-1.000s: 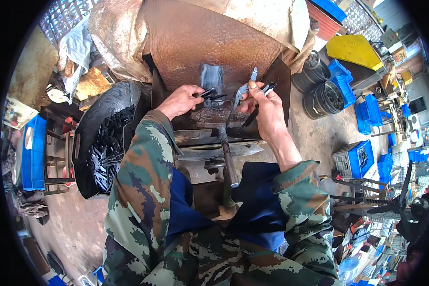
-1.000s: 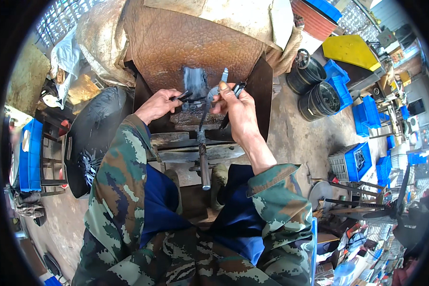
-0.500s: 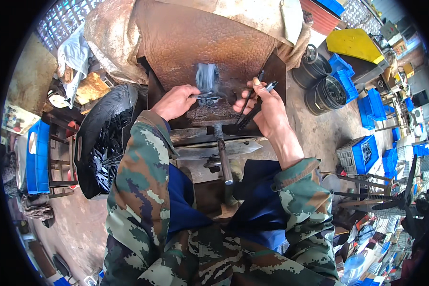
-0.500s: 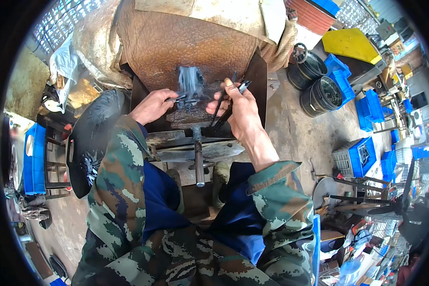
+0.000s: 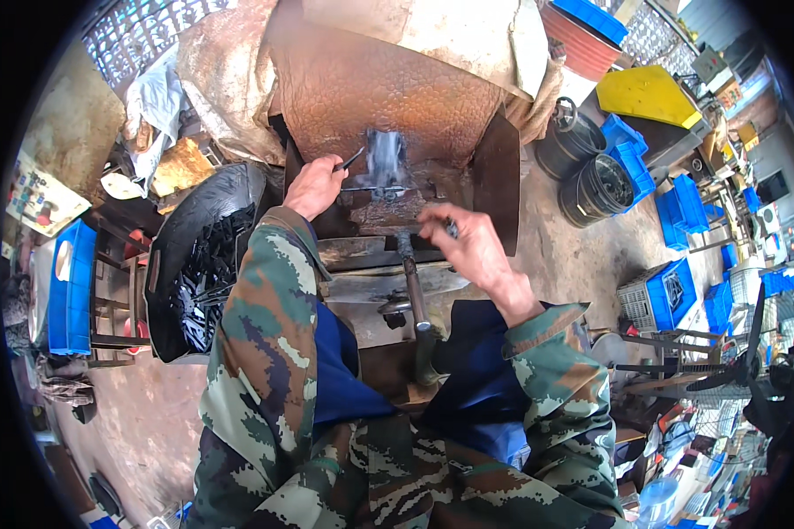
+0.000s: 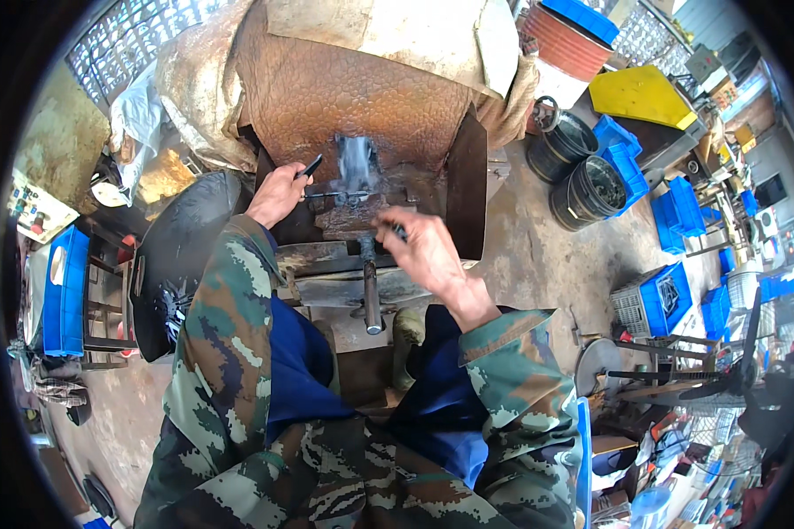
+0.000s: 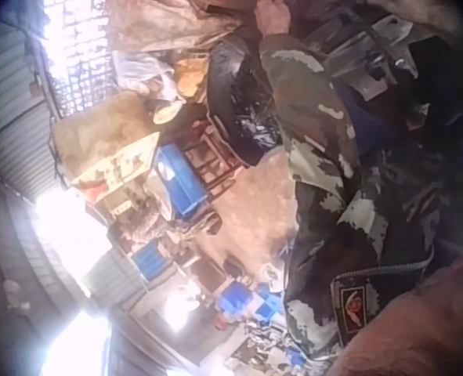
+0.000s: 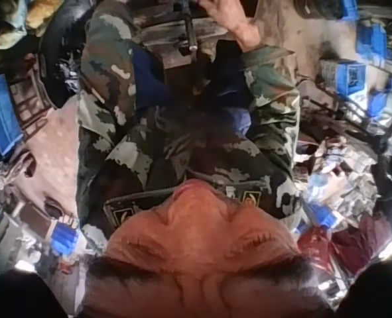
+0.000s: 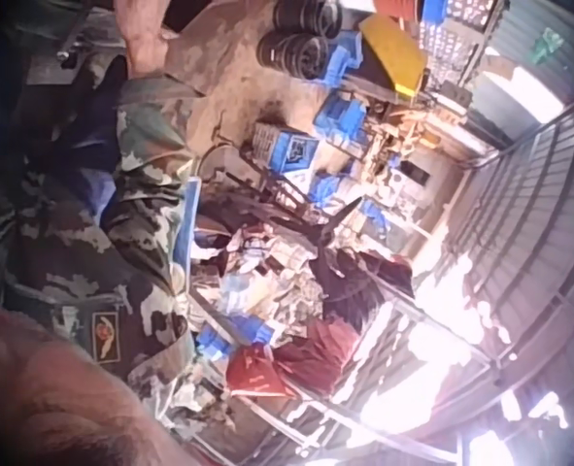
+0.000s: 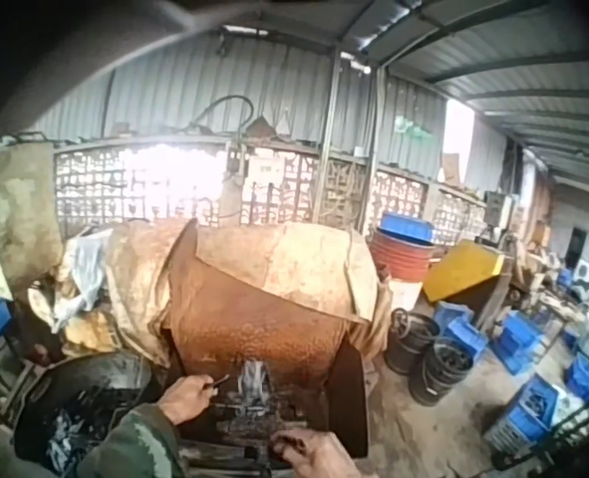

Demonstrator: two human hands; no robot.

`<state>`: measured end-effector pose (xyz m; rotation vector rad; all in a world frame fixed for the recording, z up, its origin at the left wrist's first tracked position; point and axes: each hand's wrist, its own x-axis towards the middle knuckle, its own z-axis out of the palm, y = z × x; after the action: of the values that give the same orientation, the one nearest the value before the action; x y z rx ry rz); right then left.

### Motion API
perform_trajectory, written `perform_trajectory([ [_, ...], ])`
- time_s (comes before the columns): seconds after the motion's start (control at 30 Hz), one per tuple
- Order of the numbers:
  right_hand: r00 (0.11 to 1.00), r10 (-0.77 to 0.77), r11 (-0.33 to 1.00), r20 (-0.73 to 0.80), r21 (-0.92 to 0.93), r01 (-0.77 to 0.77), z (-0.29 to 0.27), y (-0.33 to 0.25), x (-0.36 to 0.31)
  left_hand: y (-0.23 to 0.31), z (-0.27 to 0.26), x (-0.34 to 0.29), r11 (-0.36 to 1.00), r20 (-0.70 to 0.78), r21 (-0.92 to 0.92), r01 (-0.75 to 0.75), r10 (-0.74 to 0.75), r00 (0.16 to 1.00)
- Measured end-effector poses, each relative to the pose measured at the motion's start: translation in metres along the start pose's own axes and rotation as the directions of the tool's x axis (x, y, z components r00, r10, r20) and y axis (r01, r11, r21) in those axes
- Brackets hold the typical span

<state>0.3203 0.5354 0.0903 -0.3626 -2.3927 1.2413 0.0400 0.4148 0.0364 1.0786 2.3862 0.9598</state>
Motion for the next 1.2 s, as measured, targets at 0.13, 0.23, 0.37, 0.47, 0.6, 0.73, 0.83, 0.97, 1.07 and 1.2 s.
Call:
perform_trajectory([
  [0.13,0.935,-0.155,0.925,0.320,-0.286,0.251,-0.001,-0.009,-0.019,-0.008,-0.003,0.002,1.000,-0.061,-0.021,-0.008,0.007,0.998],
  [0.23,0.901,-0.132,0.886,0.413,-0.359,0.295,0.001,-0.020,-0.034,-0.001,-0.006,0.002,0.989,0.004,-0.099,0.107,-0.107,0.994],
  [0.37,0.896,-0.086,0.887,0.435,-0.377,0.268,0.013,-0.024,-0.041,0.008,-0.010,-0.005,0.996,-0.163,0.023,0.090,-0.085,0.983],
  [0.47,0.891,-0.072,0.905,0.449,-0.346,0.247,0.012,-0.020,-0.039,0.014,-0.018,-0.002,0.995,-0.324,-0.025,0.100,-0.103,0.940],
  [0.6,0.936,-0.188,0.936,0.298,-0.235,0.263,0.017,-0.010,-0.029,0.033,-0.032,-0.008,0.760,-0.271,-0.640,-0.114,-0.084,0.959],
  [0.73,1.000,0.030,0.998,0.006,0.050,-0.031,0.024,-0.017,-0.004,0.063,-0.043,-0.022,0.440,-0.039,-0.898,0.002,-0.084,0.996],
  [0.83,0.934,0.348,0.906,-0.080,0.283,-0.313,0.022,-0.032,0.030,0.073,-0.039,-0.025,0.280,0.080,-0.957,0.074,0.012,0.997],
  [0.97,0.927,0.261,0.939,-0.270,0.295,-0.179,0.027,-0.029,0.083,0.082,-0.046,-0.030,0.245,0.232,-0.945,0.218,0.030,0.972],
  [1.07,0.897,0.353,0.922,-0.265,0.260,-0.286,0.026,-0.034,0.121,0.077,-0.053,-0.033,0.259,0.232,-0.940,0.223,0.003,0.973],
  [1.2,0.880,0.358,0.930,-0.312,0.205,-0.306,0.017,-0.012,0.163,0.085,-0.049,-0.030,0.260,0.261,-0.932,0.253,-0.004,0.965],
])
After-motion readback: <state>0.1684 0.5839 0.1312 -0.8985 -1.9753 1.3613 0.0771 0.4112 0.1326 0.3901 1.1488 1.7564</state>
